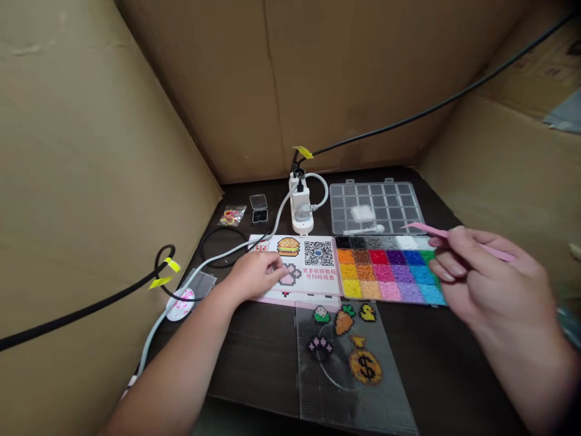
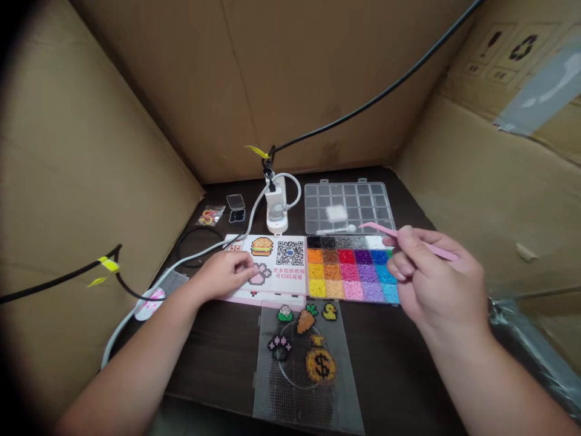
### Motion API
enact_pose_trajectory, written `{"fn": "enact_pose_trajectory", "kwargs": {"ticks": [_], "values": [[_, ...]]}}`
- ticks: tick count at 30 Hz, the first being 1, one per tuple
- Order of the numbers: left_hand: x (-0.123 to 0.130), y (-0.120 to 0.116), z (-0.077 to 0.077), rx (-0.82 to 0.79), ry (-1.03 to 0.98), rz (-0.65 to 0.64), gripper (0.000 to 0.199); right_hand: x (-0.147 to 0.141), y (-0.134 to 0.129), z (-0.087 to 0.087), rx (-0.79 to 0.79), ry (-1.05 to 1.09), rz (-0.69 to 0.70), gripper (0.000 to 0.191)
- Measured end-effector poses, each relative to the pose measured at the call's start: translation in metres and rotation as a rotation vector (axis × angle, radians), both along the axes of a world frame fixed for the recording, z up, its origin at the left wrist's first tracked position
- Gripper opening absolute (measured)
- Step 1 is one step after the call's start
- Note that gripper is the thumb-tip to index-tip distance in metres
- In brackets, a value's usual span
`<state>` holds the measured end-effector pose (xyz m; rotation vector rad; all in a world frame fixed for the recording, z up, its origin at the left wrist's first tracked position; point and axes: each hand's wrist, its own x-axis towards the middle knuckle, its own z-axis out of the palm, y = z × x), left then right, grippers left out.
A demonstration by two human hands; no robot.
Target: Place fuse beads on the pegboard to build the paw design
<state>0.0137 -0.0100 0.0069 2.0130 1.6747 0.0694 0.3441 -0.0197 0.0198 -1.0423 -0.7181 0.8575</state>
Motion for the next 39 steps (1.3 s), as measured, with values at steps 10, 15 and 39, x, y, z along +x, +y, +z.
{"fn": "enact_pose_trajectory", "kwargs": {"ticks": [10, 15, 39], "values": [[0.001, -0.002, -0.002, 0.047, -0.006, -0.004, 0.027, -0.013, -0.022, -0.016, 0.000, -0.390, 0.157, 0.053], [0.002, -0.003, -0.002, 0.072, 0.002, 0.010, 0.027, -0.007, -0.018, -0.033, -0.089, -0.619, 0.237, 0.055], [0.017, -0.017, -0.010, 0.226, 0.150, 0.097, 0.035, 0.003, 0.007, -0.041, -0.093, -0.537, 0.265, 0.028]]}}
